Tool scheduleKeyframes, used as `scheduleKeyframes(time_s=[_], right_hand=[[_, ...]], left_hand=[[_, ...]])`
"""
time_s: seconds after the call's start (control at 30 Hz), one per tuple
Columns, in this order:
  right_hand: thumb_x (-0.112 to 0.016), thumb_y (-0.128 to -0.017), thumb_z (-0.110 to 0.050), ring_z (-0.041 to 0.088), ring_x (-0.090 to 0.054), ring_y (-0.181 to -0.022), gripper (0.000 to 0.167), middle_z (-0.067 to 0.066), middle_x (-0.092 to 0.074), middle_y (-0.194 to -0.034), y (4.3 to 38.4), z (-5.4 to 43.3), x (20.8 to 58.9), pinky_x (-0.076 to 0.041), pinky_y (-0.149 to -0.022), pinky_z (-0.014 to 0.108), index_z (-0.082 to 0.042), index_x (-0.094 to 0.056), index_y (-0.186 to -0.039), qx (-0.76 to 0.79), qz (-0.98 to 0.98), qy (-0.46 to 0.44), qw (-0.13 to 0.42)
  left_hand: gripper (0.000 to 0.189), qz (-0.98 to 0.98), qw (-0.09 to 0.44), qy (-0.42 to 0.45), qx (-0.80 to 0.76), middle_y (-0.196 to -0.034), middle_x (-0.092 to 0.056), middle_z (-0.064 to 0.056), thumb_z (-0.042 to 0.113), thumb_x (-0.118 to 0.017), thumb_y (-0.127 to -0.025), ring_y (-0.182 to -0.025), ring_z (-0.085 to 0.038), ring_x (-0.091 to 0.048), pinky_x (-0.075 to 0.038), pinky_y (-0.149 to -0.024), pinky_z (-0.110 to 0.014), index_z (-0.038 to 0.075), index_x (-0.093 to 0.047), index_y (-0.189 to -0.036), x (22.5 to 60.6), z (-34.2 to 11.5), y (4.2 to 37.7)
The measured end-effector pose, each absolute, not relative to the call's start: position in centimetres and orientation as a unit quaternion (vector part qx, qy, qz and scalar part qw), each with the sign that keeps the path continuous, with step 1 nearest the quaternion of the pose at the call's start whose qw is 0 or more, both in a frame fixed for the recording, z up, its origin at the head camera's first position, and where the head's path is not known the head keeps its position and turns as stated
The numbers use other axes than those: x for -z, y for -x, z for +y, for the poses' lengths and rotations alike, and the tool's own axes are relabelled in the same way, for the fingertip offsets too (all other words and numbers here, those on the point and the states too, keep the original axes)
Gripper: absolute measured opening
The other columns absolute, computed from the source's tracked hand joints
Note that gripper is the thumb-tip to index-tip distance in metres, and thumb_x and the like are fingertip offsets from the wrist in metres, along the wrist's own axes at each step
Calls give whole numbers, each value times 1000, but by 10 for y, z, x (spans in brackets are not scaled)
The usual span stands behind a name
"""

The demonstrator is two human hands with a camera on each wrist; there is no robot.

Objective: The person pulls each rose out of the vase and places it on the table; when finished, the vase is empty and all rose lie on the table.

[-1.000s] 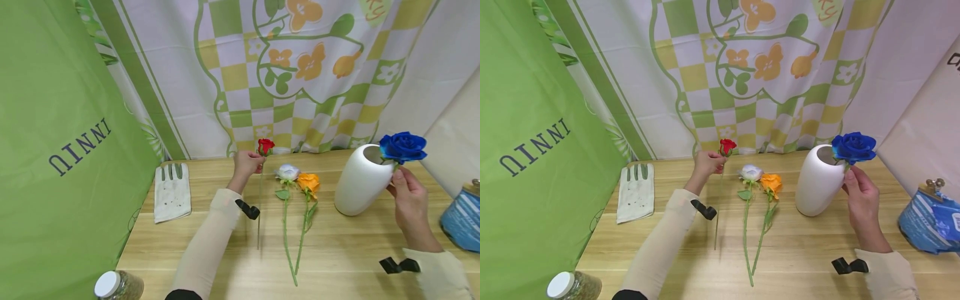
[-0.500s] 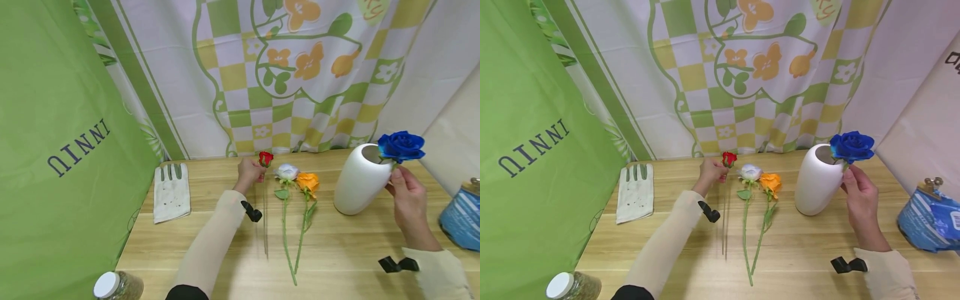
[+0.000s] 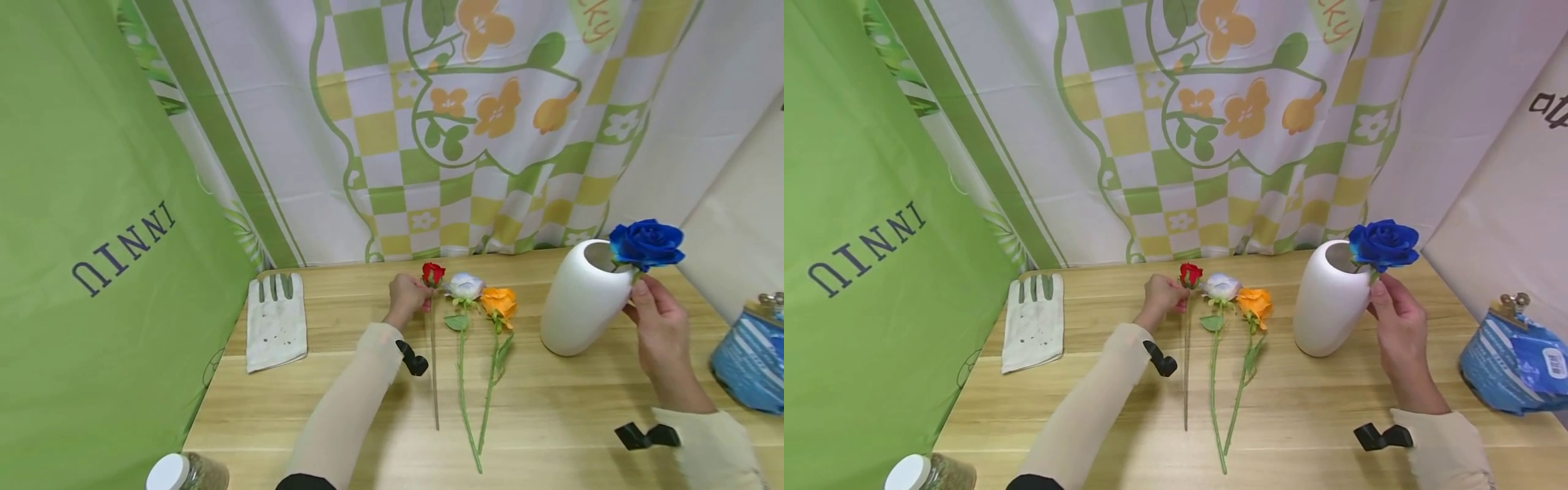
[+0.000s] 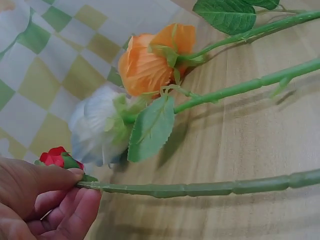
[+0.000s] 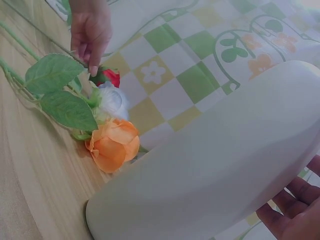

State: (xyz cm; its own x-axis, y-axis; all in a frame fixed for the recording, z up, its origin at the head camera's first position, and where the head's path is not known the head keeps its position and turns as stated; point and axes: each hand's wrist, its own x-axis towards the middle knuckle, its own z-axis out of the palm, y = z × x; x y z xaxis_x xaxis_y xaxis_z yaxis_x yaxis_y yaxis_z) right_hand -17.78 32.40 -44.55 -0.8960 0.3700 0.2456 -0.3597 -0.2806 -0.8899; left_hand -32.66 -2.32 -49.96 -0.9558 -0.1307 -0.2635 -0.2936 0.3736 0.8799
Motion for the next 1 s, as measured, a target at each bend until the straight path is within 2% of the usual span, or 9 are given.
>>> scheduleKeyframes(time_s=[0.23,0.47,0.63,0.8,1.0], right_hand=[[-56,-102,-11,2,-64,-99,27,-10,-68,-114,179,325,446,-56,-77,9,-12,-69,-125,-795,-563,10,227],[-55,-102,-11,2,-64,-100,28,-10,-68,-114,179,325,447,-56,-77,8,-11,-68,-126,-790,-569,8,229],[-56,-101,-11,2,-65,-99,28,-10,-69,-113,179,324,447,-56,-77,8,-10,-68,-126,-789,-569,11,233],[-56,-101,-12,1,-65,-99,27,-10,-69,-113,179,323,447,-56,-77,8,-10,-68,-126,-791,-565,12,234],[-57,-101,-13,0,-65,-99,28,-12,-69,-114,179,324,447,-56,-76,7,-11,-68,-127,-789,-569,26,230]], left_hand=[[16,814,86,148,-555,-48,-60,-5,5,-80,-82,-38,-15,-60,-63,-58,-38,4,-70,-69,503,-22,327],[17,814,106,162,-548,-52,-62,-5,4,-80,-82,-38,-15,-60,-59,-47,-29,4,-68,-69,507,-24,329],[22,802,110,169,-563,-49,-60,-6,1,-80,-80,-37,-14,-59,-57,-44,-28,5,-63,-67,513,-25,330],[25,803,108,165,-563,-48,-59,-6,2,-81,-79,-36,-15,-59,-57,-43,-30,7,-60,-67,518,-26,330],[21,845,79,123,-515,-49,-62,-5,8,-81,-81,-41,-19,-64,-56,-43,-30,9,-67,-65,516,-26,329]])
